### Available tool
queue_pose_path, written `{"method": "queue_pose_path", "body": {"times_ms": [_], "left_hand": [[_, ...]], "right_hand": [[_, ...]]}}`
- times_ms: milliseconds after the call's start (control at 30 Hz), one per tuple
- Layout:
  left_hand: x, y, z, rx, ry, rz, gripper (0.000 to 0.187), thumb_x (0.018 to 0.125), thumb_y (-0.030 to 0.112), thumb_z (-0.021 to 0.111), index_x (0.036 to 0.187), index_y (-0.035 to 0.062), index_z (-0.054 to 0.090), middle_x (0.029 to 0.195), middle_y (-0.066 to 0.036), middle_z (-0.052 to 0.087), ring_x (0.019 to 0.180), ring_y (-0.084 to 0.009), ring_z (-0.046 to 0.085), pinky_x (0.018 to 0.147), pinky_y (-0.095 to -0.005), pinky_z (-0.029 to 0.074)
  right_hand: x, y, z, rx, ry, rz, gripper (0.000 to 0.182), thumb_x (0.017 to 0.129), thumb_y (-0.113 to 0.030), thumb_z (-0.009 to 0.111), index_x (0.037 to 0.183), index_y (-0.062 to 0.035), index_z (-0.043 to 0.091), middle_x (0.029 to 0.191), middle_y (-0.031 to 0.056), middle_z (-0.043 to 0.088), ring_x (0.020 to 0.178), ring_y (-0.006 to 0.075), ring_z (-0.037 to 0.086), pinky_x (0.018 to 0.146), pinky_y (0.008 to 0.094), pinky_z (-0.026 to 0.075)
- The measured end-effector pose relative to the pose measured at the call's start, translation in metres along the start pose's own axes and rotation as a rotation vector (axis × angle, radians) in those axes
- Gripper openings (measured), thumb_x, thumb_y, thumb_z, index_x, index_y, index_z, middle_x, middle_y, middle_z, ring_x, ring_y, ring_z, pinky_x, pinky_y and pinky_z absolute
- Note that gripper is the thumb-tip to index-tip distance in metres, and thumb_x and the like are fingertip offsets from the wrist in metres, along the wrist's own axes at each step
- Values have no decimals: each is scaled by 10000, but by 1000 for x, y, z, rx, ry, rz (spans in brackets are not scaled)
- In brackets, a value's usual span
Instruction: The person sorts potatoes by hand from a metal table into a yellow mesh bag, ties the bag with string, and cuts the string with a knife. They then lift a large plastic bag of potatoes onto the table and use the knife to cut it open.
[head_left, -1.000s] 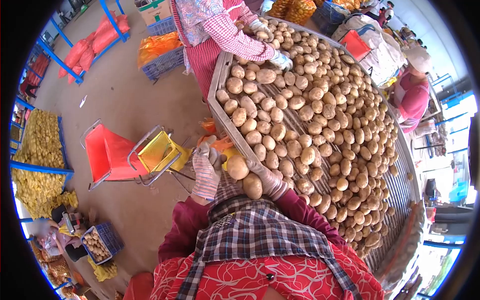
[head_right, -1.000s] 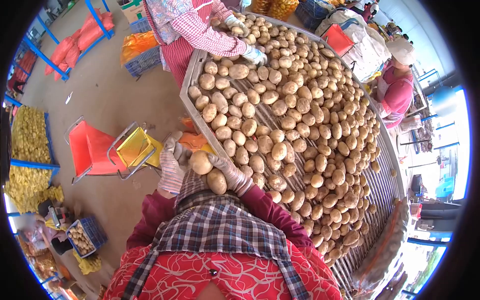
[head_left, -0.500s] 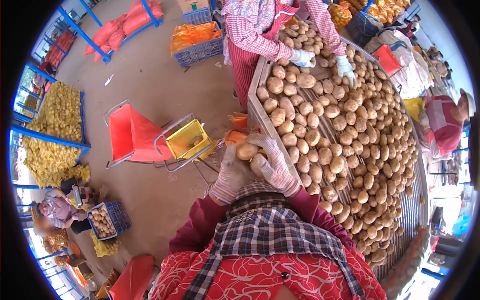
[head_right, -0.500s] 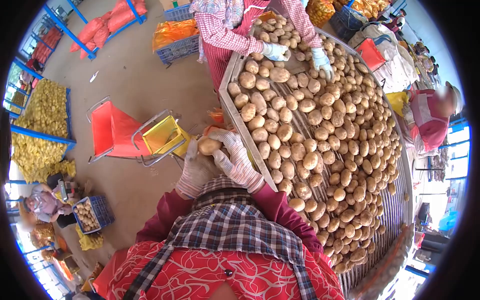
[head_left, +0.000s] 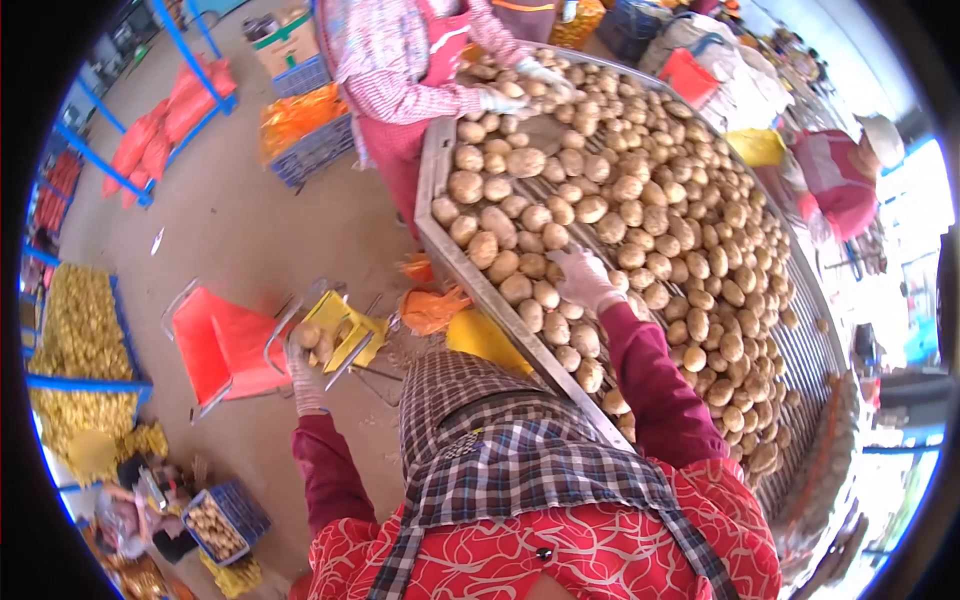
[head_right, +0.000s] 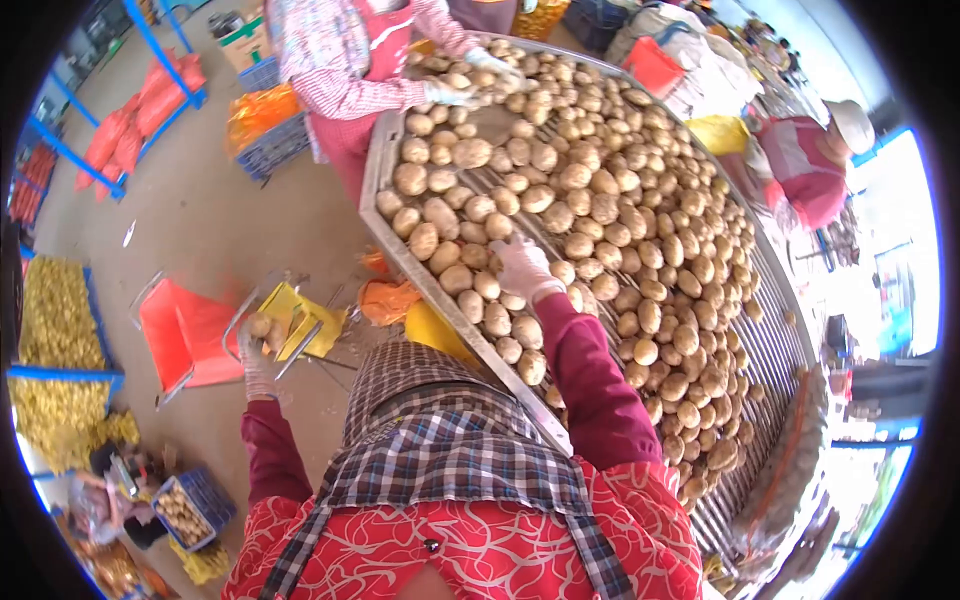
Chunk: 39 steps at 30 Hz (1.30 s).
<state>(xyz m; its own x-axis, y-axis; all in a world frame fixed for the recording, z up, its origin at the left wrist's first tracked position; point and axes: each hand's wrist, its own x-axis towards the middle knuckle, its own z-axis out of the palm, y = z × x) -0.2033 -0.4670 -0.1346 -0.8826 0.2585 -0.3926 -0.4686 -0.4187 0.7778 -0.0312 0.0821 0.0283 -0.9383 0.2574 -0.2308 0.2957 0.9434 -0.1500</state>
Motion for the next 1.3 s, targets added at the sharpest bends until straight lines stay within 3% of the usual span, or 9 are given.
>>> {"method": "queue_pose_path", "body": {"times_ms": [67, 200, 333, 467, 733, 867, 1000, 1133, 1300], "left_hand": [[-11, -1, 21, 302, 512, 103, 513, 843, 378, 685, 1267, 116, 568, 1173, -21, 585, 1046, -178, 555, 868, -400, 438], [-22, 1, 72, 422, 476, 77, 565, 861, 385, 679, 1348, 136, 538, 1251, 12, 580, 1105, -160, 537, 912, -405, 400], [-40, -7, 144, 451, 225, 88, 569, 897, 374, 677, 1366, 100, 510, 1273, 0, 574, 1124, -163, 537, 941, -400, 418], [-77, -4, 231, 404, -61, 153, 519, 898, 304, 694, 1305, 19, 546, 1219, -70, 598, 1113, -163, 561, 946, -321, 467], [-92, -91, 439, 1197, -1083, 644, 500, 840, 268, 715, 1254, 21, 584, 1099, -168, 648, 1039, -310, 631, 928, -394, 497], [-99, -160, 495, 1698, -1044, 849, 605, 771, 293, 764, 1254, 13, 531, 1132, -222, 617, 1072, -386, 595, 946, -454, 482], [-83, -166, 515, 1691, -1137, 586, 574, 747, 307, 786, 1187, 25, 549, 1168, -238, 589, 1127, -414, 559, 945, -459, 480], [-73, -174, 499, 1205, -1061, 525, 455, 788, 284, 781, 1107, 0, 626, 1013, -127, 648, 983, -314, 626, 889, -403, 513], [-92, -150, 491, 410, -726, -366, 445, 953, 492, 591, 1123, 83, 635, 1056, -31, 634, 921, -139, 623, 736, -334, 557]], "right_hand": [[12, 8, -3, 5, -67, 2, 605, 712, -197, 702, 1304, -171, 576, 1121, 238, 629, 1000, 404, 641, 818, 484, 542], [13, 7, -18, -130, -280, -46, 646, 677, -248, 752, 1291, -168, 568, 909, 166, 686, 900, 371, 670, 744, 470, 540], [-4, 48, -35, 294, -169, -32, 639, 710, -281, 774, 1285, -118, 545, 997, 185, 676, 982, 328, 659, 843, 438, 534], [-80, 112, -81, 1682, -104, -22, 717, 817, -330, 738, 1420, -90, 433, 1325, 105, 530, 1159, 241, 569, 915, 438, 547], [-172, 116, -32, 2278, 500, 108, 304, 848, -213, 663, 1117, -83, 605, 1041, 86, 638, 918, 240, 653, 734, 377, 591], [-197, 92, 32, 2489, 646, 324, 241, 910, -235, 609, 1083, -69, 588, 1013, 123, 644, 889, 282, 669, 687, 391, 594], [-224, 69, 32, 2474, 689, 459, 193, 961, -185, 536, 1094, -51, 579, 963, 96, 644, 888, 245, 658, 712, 341, 579], [-214, 78, 11, 1003, 545, 294, 300, 891, -184, 607, 1159, -56, 564, 965, 117, 645, 858, 244, 645, 733, 359, 528], [-153, 62, -16, 234, 161, 352, 489, 792, -198, 680, 1260, -173, 542, 1107, 164, 582, 978, 337, 644, 770, 463, 539]]}}
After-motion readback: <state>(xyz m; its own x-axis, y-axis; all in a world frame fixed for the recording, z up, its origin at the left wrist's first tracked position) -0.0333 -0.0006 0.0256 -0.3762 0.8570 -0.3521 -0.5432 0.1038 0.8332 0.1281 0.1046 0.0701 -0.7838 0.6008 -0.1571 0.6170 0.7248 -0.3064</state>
